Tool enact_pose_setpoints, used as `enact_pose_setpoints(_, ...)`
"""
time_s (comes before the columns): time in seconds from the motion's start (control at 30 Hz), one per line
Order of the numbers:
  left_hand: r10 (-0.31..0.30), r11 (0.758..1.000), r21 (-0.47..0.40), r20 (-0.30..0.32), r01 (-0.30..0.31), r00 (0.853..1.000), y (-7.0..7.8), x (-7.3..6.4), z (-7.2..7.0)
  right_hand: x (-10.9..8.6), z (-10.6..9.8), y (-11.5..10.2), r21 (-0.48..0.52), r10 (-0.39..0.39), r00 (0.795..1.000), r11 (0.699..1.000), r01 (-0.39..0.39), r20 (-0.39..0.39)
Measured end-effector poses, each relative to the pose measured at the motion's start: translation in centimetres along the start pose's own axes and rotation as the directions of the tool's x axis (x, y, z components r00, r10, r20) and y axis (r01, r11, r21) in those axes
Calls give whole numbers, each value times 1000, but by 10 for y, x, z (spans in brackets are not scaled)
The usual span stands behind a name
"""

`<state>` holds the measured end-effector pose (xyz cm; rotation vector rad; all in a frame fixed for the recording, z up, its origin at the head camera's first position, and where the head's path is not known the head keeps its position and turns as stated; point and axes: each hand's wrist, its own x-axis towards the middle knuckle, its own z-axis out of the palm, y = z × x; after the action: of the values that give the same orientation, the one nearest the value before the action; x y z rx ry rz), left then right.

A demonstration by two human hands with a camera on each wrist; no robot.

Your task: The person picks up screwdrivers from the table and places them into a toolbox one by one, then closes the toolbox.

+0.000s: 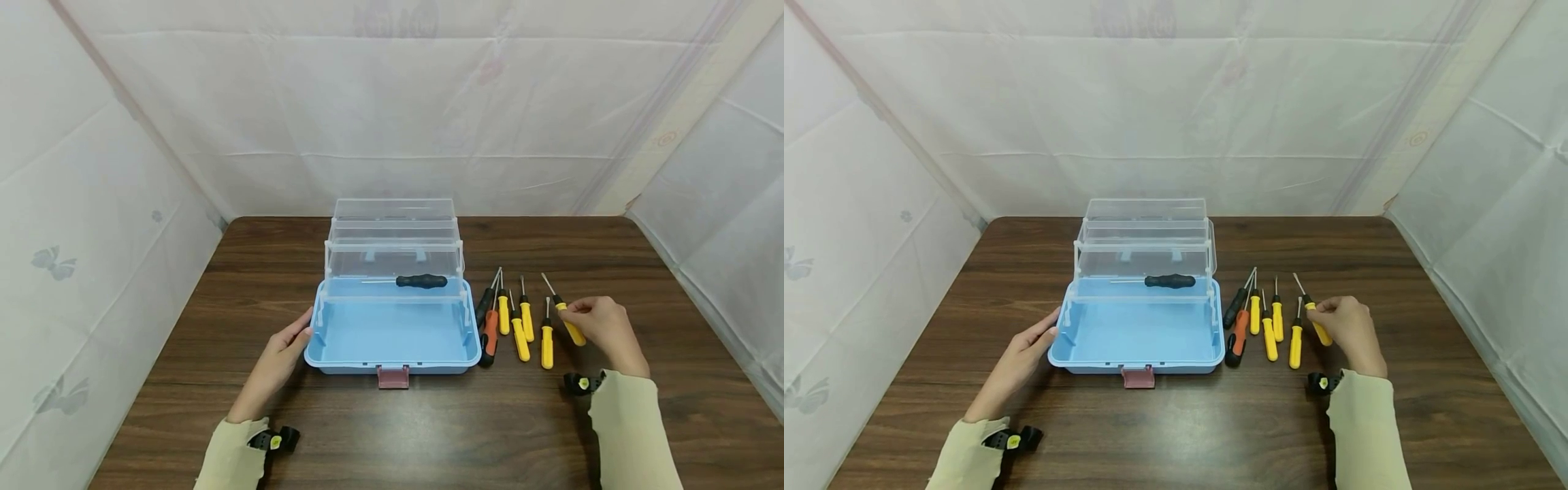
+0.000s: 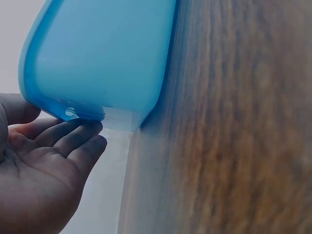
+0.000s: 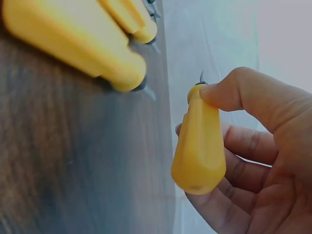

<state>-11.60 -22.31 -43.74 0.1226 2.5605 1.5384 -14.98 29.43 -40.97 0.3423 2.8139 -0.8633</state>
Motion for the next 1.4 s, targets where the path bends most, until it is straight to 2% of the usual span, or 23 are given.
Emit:
enact_pose_setpoints(0.27,-12,1000,6,2,12,1000,-1,0,1,-2,-3,-14,1,-100,994,995,100,-31)
enact_pose_setpoints(0.63,-28,1000,4,4,28,1000,1,-3,1,-8,-8,-45,9,-168,985,986,169,-45)
enact_pose_setpoints(0.93,-18,1000,1,2,18,1000,1,-3,1,-9,-12,-72,-4,-278,958,960,279,-71)
enact_pose_setpoints(1.4,-8,1000,-3,-6,8,1000,2,-2,1,-5,-14,-105,21,-395,918,918,395,-29)
